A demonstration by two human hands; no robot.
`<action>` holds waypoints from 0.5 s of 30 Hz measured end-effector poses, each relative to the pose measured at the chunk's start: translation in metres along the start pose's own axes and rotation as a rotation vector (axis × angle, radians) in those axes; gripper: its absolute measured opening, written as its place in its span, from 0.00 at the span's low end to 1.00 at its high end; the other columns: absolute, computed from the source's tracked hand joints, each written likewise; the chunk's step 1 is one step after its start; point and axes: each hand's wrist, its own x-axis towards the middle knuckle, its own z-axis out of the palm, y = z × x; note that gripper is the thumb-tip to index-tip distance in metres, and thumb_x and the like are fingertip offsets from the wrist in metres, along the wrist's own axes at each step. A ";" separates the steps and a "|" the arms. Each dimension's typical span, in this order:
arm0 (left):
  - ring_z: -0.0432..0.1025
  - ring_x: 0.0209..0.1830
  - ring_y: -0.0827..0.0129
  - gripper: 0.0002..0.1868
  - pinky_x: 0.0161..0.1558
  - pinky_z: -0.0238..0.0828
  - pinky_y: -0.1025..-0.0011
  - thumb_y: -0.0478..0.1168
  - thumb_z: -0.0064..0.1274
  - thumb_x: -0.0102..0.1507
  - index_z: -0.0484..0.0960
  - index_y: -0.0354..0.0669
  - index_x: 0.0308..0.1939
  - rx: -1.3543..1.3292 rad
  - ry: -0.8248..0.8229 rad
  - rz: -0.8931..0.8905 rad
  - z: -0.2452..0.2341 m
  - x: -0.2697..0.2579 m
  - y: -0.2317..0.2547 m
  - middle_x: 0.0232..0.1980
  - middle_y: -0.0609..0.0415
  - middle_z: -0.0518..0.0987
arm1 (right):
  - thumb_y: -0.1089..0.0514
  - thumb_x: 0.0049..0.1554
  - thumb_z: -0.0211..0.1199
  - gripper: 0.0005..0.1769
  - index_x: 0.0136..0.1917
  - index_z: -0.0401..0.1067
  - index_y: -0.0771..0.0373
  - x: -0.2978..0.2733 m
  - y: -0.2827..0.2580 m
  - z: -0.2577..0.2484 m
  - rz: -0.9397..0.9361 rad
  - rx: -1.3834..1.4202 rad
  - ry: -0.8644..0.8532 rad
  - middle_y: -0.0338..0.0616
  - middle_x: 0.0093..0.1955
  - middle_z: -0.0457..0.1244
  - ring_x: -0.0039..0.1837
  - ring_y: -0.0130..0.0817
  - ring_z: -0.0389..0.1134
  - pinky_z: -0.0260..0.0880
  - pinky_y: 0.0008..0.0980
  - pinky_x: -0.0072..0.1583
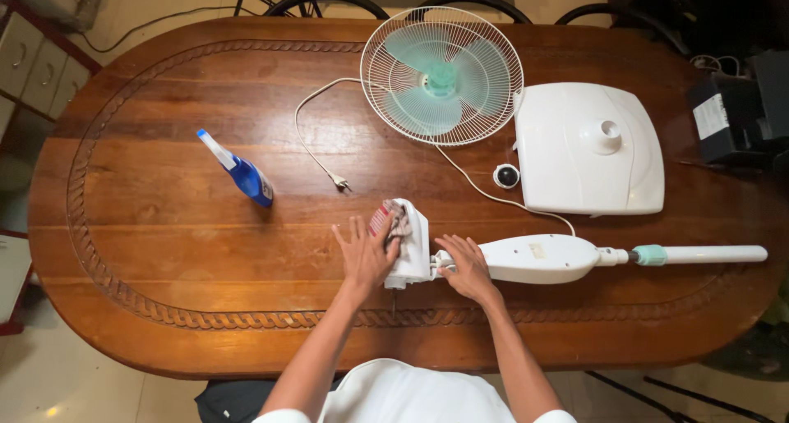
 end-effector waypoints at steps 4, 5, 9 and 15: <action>0.47 0.79 0.38 0.34 0.73 0.37 0.41 0.52 0.48 0.66 0.65 0.48 0.75 -0.062 0.212 0.166 0.019 0.005 -0.002 0.79 0.27 0.55 | 0.53 0.52 0.70 0.39 0.75 0.61 0.48 0.002 -0.008 -0.004 0.022 0.011 -0.024 0.42 0.79 0.54 0.82 0.39 0.47 0.38 0.44 0.80; 0.47 0.81 0.38 0.34 0.75 0.39 0.45 0.51 0.47 0.66 0.65 0.43 0.75 -0.106 0.287 0.265 0.026 0.000 -0.002 0.80 0.26 0.53 | 0.52 0.53 0.70 0.39 0.75 0.61 0.48 0.001 -0.008 -0.005 0.037 0.003 -0.040 0.41 0.79 0.54 0.82 0.39 0.47 0.38 0.44 0.80; 0.47 0.84 0.47 0.32 0.79 0.38 0.47 0.50 0.46 0.67 0.67 0.47 0.74 -0.009 0.090 0.502 0.035 -0.020 -0.013 0.82 0.42 0.56 | 0.52 0.52 0.70 0.39 0.75 0.61 0.47 0.001 -0.006 -0.006 0.042 -0.005 -0.049 0.41 0.79 0.54 0.82 0.39 0.47 0.39 0.44 0.80; 0.46 0.81 0.46 0.31 0.76 0.37 0.44 0.55 0.47 0.67 0.67 0.53 0.73 0.025 -0.050 0.711 0.009 0.007 -0.035 0.80 0.40 0.55 | 0.52 0.51 0.71 0.39 0.74 0.62 0.48 0.005 0.001 0.000 0.019 0.000 -0.049 0.41 0.79 0.55 0.82 0.40 0.48 0.40 0.45 0.80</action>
